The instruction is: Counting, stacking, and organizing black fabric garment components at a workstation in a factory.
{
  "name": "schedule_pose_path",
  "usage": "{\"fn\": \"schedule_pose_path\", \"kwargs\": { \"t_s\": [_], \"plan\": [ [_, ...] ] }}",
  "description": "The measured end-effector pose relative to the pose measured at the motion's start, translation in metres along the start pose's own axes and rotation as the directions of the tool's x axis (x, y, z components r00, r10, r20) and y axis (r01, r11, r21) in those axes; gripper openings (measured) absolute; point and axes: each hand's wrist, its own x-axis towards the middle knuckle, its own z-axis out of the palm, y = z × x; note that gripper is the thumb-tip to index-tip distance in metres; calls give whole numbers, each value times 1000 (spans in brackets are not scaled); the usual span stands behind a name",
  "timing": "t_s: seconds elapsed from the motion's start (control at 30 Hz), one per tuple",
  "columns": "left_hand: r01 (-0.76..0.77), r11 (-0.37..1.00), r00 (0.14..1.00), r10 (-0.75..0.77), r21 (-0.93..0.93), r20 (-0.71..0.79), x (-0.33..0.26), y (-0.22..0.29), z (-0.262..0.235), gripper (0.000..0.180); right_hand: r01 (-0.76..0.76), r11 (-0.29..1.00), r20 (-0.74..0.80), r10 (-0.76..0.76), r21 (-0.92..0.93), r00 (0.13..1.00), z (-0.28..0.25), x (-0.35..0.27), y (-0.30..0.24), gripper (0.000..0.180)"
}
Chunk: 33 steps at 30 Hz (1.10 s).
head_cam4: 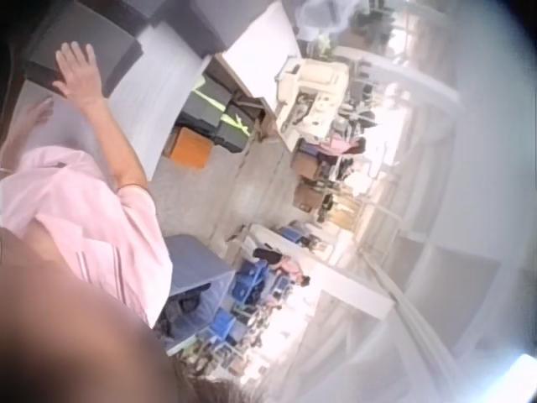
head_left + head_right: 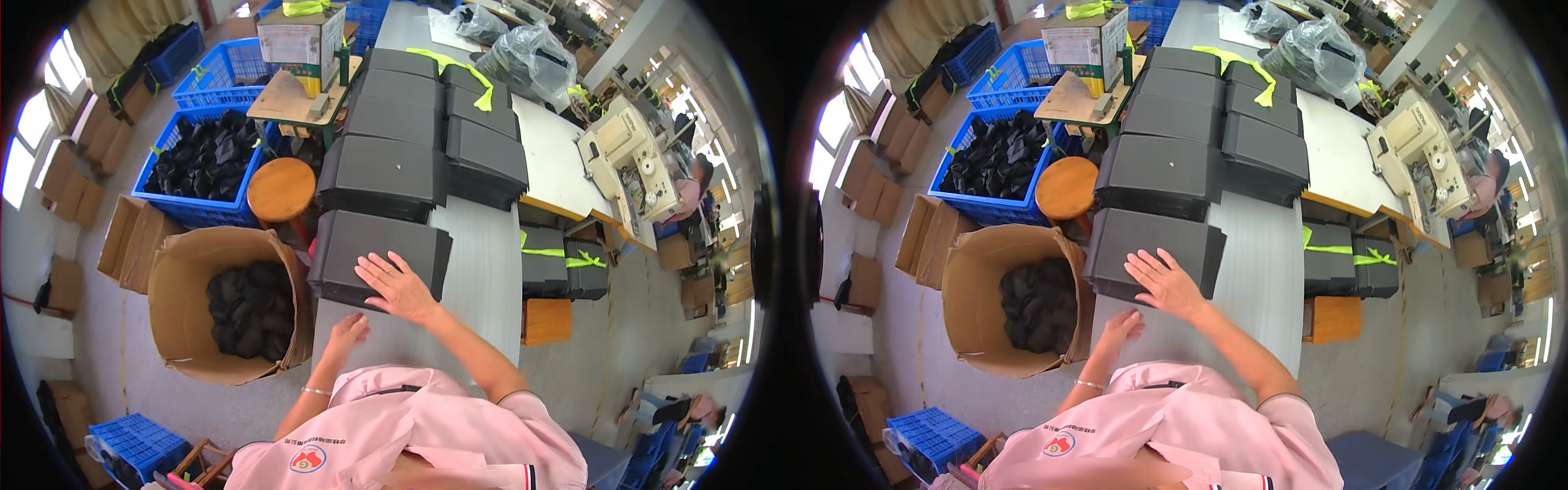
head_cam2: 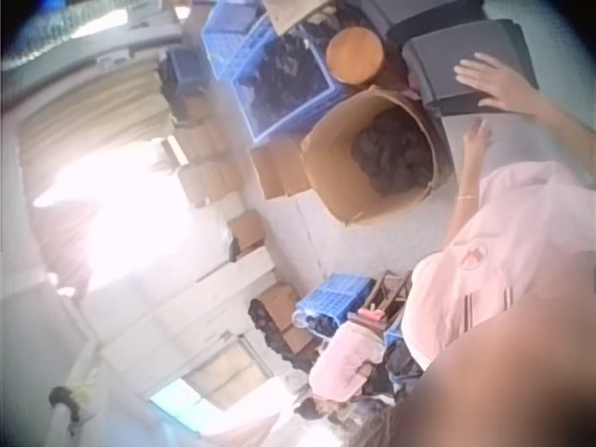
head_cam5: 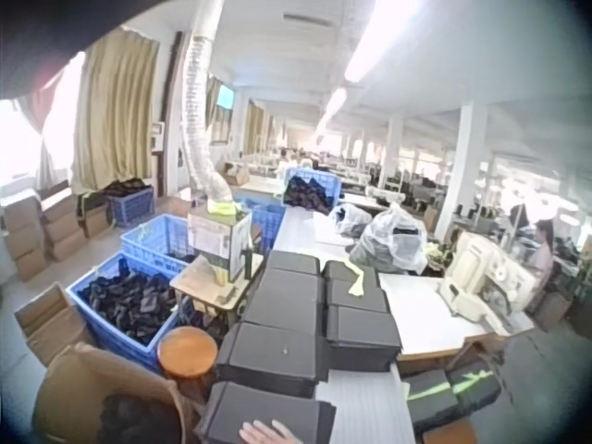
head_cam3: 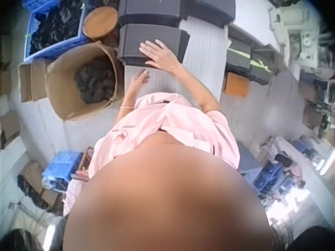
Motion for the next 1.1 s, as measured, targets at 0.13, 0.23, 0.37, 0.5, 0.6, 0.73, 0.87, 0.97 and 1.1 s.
{"fn": "schedule_pose_path", "kwargs": {
  "t_s": [0.13,0.23,0.37,0.5,0.6,0.73,0.87,0.97,1.1],
  "plan": [
    [-34,969,999,29,-245,-25,-9,26,29,110,-2,998,11,2,-60,1000,-3,5,3,78],
    [-11,898,999,31,-440,38,21,30,27,122,36,998,-18,-37,-48,999,3,17,10,78],
    [-83,898,996,79,-433,-29,50,55,36,117,-14,995,-56,8,-99,998,13,39,34,76],
    [4,885,1000,-13,-465,-15,80,82,32,104,-3,1000,-88,2,-11,996,20,55,53,73],
    [-27,904,997,-6,-426,-76,89,97,29,93,11,1000,-138,-15,-29,990,20,69,64,69],
    [-25,919,996,-11,-395,-88,103,115,24,91,-5,1000,-155,5,0,988,20,87,79,69],
    [-24,929,997,-6,-369,-80,120,136,20,93,-24,1000,-175,25,12,984,28,100,96,71],
    [-27,934,995,-9,-356,-97,129,149,21,96,-35,999,-151,37,10,988,29,109,107,72],
    [-55,935,995,20,-349,-103,147,168,27,92,-52,998,-180,46,-29,983,28,118,128,72]
  ]
}}
